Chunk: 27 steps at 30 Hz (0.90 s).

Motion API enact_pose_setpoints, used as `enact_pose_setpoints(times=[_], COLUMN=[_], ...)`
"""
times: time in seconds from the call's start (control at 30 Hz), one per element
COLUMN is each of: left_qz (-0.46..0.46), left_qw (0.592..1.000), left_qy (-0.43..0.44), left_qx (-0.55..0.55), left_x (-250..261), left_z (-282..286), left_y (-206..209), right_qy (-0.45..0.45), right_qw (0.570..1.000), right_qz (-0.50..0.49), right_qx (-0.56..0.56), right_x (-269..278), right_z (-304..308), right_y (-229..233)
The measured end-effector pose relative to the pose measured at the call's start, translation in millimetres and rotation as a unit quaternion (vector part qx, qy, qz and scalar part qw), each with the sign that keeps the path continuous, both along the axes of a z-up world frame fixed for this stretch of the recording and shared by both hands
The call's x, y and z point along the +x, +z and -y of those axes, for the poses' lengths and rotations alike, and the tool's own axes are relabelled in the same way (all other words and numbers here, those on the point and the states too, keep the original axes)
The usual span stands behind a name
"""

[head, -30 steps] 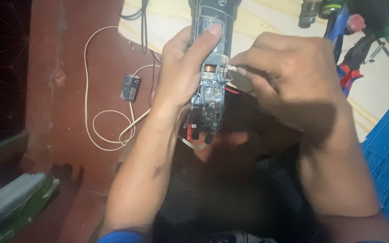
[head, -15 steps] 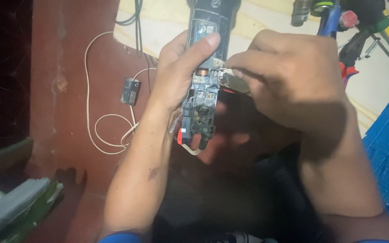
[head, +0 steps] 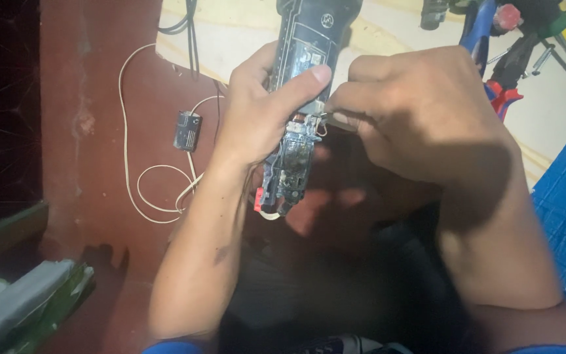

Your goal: The person is repairing or inspecting the internal components of a power tool, likely an angle grinder or sander, using various tools.

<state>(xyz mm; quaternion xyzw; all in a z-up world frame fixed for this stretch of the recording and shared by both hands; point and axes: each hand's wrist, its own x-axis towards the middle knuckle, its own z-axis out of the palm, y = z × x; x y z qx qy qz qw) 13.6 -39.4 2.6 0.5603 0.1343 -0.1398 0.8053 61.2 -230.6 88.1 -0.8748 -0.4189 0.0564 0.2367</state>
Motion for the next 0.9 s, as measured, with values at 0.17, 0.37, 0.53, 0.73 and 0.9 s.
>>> enact_pose_setpoints(times=[0.17, 0.37, 0.53, 0.73, 0.9], left_qz=[0.0, -0.012, 0.111, 0.123, 0.163], left_qw=[1.0, 0.999, 0.988, 0.974, 0.966], left_qy=[-0.026, -0.018, 0.09, 0.17, 0.196], left_qx=[-0.002, -0.037, -0.054, -0.082, -0.042], left_x=[-0.2, -3.9, -6.6, -6.5, -6.5], left_z=[0.6, -0.9, -1.5, 4.7, 5.7], left_y=[6.9, -0.8, -0.2, -3.3, -7.2], right_qy=[0.023, 0.027, -0.039, -0.033, -0.028], right_qw=[0.999, 0.998, 0.964, 0.956, 0.965], right_qz=[-0.018, -0.045, -0.169, -0.126, -0.047], right_qx=[0.02, 0.037, 0.204, 0.263, 0.256], right_x=[1.0, -1.1, -3.9, -23.3, -22.4], right_z=[3.1, 5.9, 4.0, -12.3, -18.4], right_y=[-2.9, -5.4, -1.3, -24.4, -27.0])
